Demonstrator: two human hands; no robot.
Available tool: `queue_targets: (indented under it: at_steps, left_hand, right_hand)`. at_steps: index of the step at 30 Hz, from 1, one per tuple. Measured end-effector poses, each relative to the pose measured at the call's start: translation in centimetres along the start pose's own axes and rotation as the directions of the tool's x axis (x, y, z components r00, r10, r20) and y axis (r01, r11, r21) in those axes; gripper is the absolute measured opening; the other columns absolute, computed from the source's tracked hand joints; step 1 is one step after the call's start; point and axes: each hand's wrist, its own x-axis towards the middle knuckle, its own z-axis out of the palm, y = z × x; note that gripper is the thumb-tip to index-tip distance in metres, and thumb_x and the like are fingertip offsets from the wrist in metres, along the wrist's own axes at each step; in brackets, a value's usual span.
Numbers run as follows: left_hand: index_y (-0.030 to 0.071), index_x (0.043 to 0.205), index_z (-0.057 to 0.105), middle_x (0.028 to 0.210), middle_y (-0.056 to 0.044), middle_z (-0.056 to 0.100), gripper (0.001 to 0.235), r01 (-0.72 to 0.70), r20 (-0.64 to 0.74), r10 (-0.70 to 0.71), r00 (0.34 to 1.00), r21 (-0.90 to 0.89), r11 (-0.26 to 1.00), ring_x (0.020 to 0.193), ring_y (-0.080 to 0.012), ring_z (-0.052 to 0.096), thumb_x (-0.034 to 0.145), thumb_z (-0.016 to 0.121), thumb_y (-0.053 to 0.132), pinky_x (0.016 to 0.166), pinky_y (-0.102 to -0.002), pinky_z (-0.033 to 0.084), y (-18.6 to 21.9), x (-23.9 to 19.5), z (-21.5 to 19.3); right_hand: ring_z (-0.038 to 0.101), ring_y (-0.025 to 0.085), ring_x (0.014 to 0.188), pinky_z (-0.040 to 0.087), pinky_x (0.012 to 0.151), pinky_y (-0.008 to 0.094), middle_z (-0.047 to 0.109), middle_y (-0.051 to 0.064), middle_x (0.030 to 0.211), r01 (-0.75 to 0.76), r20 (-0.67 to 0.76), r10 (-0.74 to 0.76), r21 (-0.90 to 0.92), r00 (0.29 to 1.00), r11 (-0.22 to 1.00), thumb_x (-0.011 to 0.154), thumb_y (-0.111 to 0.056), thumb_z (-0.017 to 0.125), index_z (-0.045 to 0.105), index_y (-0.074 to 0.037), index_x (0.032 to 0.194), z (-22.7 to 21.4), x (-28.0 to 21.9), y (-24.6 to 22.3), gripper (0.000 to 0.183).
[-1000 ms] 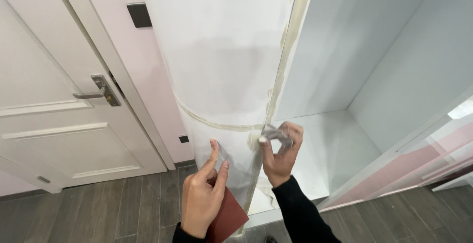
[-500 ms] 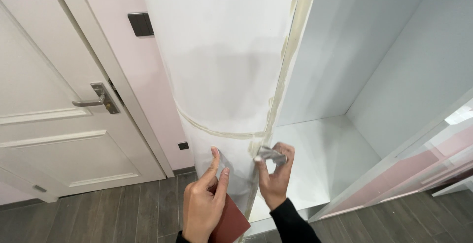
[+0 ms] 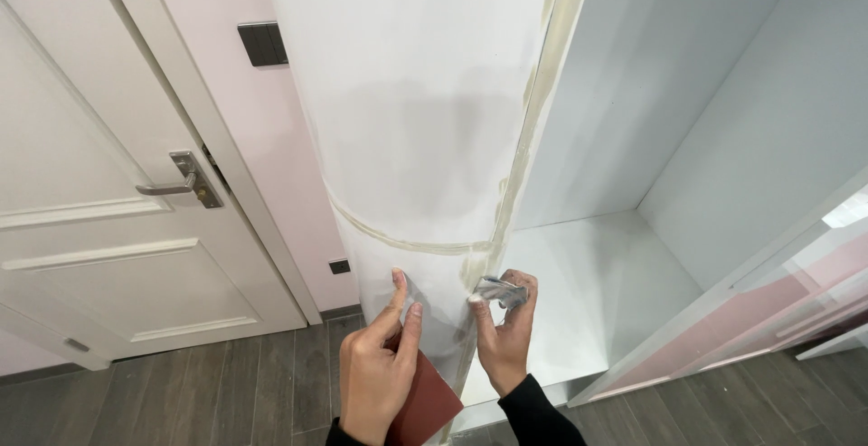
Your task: Sanding the curved edge of a white cabinet to smooth out the surface and joints.
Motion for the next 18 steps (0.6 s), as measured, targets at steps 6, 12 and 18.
queue_targets:
  at_steps: [6, 12, 18]
  left_hand:
    - [0.017, 0.161, 0.077, 0.067, 0.006, 0.021, 0.048, -0.009, -0.038, 0.008, 0.999, -0.018, 1.0, 0.057, -0.0102, 0.023, 0.114, 0.075, 0.026, 0.051, -0.032, 0.031, 0.3, 0.5, 0.1]
    - [0.015, 0.148, 0.083, 0.102, 0.008, 0.097, 0.039, -0.041, -0.101, 0.041, 0.994, 0.004, 0.999, 0.052, -0.0052, 0.028, 0.11, 0.077, 0.023, 0.045, -0.028, 0.034, 1.0, 1.1, -0.8]
    - [0.004, 0.133, 0.089, 0.131, -0.01, 0.09, 0.032, -0.14, -0.227, 0.141, 0.964, 0.019, 0.99, 0.05, 0.0004, 0.059, 0.111, 0.078, 0.024, 0.045, -0.021, 0.049, 2.0, 2.4, -0.9]
  right_hand:
    - [0.062, 0.023, 0.122, 0.058, 0.113, 0.043, 0.047, 0.008, 0.134, 0.379, -0.067, -0.376, 0.043, 0.924, 0.924, 0.113, -0.039, 0.079, 0.048, -0.01, 0.14, 1.8, 10.1, -10.2, 0.051]
    - [0.058, 0.025, 0.131, 0.058, 0.119, 0.044, 0.052, 0.01, 0.137, 0.138, -0.012, -0.138, 0.009, 0.99, 0.99, 0.106, -0.027, 0.085, 0.053, -0.009, 0.138, 0.6, 0.9, 0.2, 0.048]
    - [0.065, 0.022, 0.111, 0.067, 0.116, 0.051, 0.047, 0.009, 0.13, 0.426, -0.036, -0.425, 0.045, 0.905, 0.904, 0.111, -0.02, 0.08, 0.048, -0.008, 0.14, 1.4, 9.6, -8.7, 0.045]
